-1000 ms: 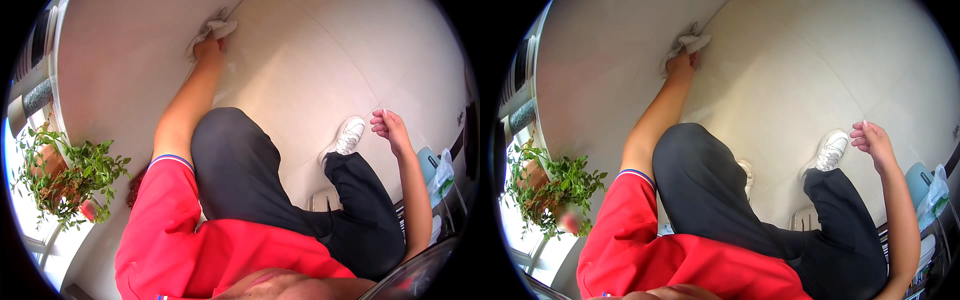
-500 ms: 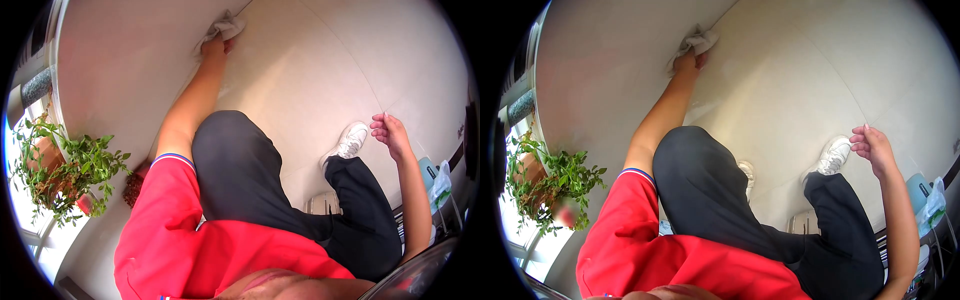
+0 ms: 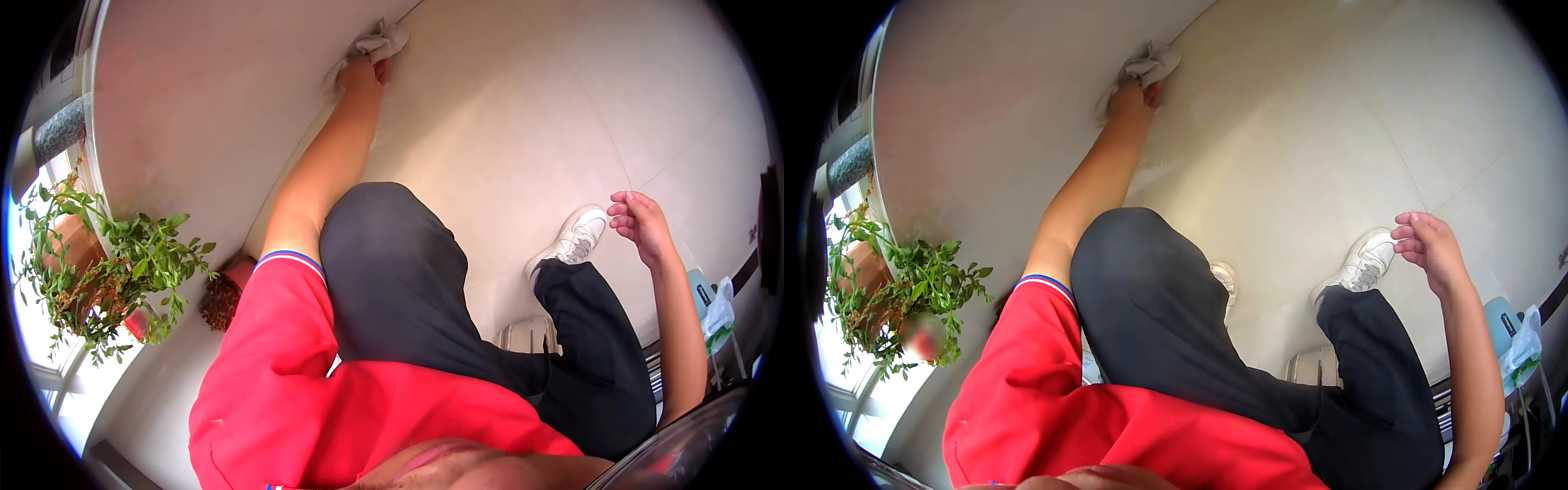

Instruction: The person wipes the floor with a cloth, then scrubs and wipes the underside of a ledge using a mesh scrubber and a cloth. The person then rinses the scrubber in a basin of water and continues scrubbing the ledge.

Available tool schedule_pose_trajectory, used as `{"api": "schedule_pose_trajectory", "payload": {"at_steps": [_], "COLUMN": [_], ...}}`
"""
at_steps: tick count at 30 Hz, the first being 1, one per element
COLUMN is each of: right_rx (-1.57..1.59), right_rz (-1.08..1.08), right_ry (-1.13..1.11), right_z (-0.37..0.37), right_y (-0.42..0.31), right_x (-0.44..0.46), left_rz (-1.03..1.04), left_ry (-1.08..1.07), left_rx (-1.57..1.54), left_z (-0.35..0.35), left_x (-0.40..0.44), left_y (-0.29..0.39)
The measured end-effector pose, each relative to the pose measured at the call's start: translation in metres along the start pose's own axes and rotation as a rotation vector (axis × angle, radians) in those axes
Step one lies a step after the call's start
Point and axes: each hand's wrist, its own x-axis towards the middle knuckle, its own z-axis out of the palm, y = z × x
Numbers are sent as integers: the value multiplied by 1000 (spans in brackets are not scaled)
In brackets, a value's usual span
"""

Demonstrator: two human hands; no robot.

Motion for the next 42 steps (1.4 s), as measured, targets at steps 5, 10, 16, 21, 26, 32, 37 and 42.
{"api": "schedule_pose_trajectory", "payload": {"at_steps": [5,10,16,21,26,32,37,42], "right_rx": [17,63,53,38,55,60,33,-18], "right_rz": [41,1,18,42,54,51,69,68], "right_ry": [1,-17,-21,15,15,9,23,1], "right_z": [-4,-1,2,1,-7,-9,-7,1], "right_y": [10,6,6,8,22,24,25,13], "right_x": [-2,-3,-2,-1,-4,-4,-1,0], "left_rz": [15,127,183,234,341,232,423,284], "left_ry": [-90,-255,5,110,-11,100,-40,49], "left_rx": [0,104,296,363,65,230,123,187], "left_z": [-1,-2,13,21,33,3,37,14], "left_x": [-5,-5,-5,-4,-34,-16,-44,-27], "left_y": [-3,-5,-9,-10,-5,-11,7,-8]}}
